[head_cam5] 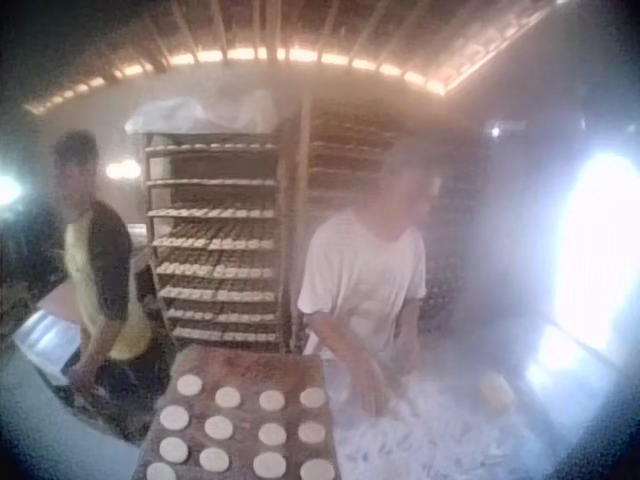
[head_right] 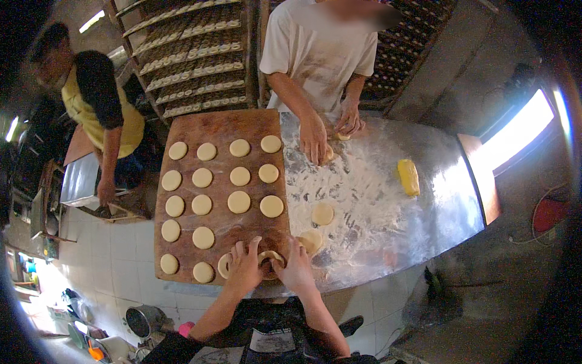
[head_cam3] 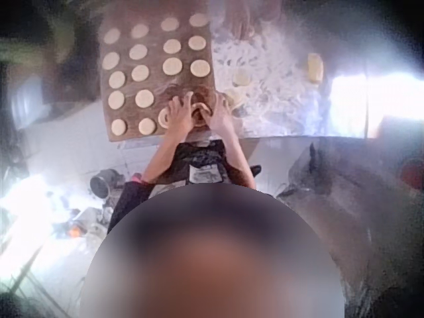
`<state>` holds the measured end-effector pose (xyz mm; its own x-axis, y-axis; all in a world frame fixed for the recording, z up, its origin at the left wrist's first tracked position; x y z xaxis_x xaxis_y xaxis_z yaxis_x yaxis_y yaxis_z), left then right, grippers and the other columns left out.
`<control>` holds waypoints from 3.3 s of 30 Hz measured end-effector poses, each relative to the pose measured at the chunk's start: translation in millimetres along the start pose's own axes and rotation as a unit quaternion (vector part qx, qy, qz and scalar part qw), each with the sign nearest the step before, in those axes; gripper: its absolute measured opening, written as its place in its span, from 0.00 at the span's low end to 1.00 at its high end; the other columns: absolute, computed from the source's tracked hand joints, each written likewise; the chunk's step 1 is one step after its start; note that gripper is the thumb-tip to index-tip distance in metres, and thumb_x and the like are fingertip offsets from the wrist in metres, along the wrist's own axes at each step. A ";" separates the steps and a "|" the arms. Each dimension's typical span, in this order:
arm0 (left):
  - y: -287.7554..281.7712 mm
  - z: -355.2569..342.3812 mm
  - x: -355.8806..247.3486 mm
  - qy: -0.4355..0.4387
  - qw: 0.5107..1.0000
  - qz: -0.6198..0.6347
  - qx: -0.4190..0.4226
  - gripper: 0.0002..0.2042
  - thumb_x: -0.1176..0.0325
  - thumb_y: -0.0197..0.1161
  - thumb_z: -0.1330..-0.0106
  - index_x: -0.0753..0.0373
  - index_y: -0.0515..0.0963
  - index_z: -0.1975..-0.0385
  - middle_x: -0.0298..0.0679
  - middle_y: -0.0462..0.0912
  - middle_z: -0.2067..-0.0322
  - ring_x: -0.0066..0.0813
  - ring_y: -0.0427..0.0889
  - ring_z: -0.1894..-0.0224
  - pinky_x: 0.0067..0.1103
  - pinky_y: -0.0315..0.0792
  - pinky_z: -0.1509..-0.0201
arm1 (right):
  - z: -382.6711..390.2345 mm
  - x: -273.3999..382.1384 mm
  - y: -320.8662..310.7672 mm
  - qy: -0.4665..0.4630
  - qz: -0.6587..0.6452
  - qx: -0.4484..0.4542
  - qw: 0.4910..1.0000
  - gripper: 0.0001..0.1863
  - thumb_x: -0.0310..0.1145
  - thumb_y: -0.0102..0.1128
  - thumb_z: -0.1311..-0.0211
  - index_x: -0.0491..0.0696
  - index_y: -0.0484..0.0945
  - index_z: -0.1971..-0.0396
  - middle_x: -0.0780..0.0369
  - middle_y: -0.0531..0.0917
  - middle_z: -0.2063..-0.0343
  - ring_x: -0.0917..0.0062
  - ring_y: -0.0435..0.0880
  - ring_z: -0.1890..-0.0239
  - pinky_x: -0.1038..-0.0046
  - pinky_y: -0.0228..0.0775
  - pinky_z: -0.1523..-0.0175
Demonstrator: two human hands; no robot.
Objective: The person shapes small dough pieces into ring shapes by hand and places them on a wooden board. Another person works alongside at the same table, also shaping dough. The shaped dough rings are arranged in rows on the board.
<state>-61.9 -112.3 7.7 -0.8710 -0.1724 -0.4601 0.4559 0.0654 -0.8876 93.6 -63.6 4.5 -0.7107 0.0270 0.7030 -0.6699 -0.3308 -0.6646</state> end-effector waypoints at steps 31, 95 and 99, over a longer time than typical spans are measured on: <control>67.9 -77.4 -185.4 0.048 0.944 0.245 -0.218 0.25 0.80 0.56 0.41 0.64 0.62 0.42 0.47 0.76 0.62 0.48 0.79 0.62 0.35 0.75 0.53 | -104.6 -121.1 -129.9 -0.099 -0.611 0.337 0.709 0.31 0.28 0.56 0.41 0.47 0.59 0.37 0.54 0.75 0.50 0.71 0.80 0.55 0.72 0.75 0.53; -6.2 -95.3 36.6 -0.059 0.990 -0.045 -0.121 0.29 0.64 0.65 0.42 0.64 0.66 0.40 0.53 0.71 0.50 0.50 0.71 0.50 0.41 0.65 0.48 | -116.9 28.5 10.9 -0.129 0.164 -0.075 0.975 0.29 0.33 0.63 0.42 0.45 0.64 0.41 0.43 0.73 0.50 0.47 0.72 0.44 0.53 0.65 0.40; -1.4 -119.6 60.3 -0.031 0.985 -0.100 -0.138 0.22 0.67 0.65 0.43 0.66 0.71 0.50 0.54 0.71 0.49 0.52 0.70 0.48 0.41 0.66 0.47 | -146.5 37.0 18.2 -0.214 0.234 -0.039 0.948 0.18 0.33 0.61 0.41 0.46 0.71 0.52 0.49 0.76 0.58 0.51 0.76 0.53 0.54 0.68 0.48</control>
<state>-137.0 -5.3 -21.4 -0.9211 -0.2688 -0.2816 0.2021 0.2882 -0.9360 23.7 69.5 -18.7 -0.7936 -0.4956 0.3529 -0.3279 -0.1402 -0.9343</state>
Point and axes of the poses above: each hand's wrist, its own z-axis away from the middle knuckle, its own y-axis out of the palm, x = y × z, the point moved 1 cm from there along -z, towards the middle knuckle
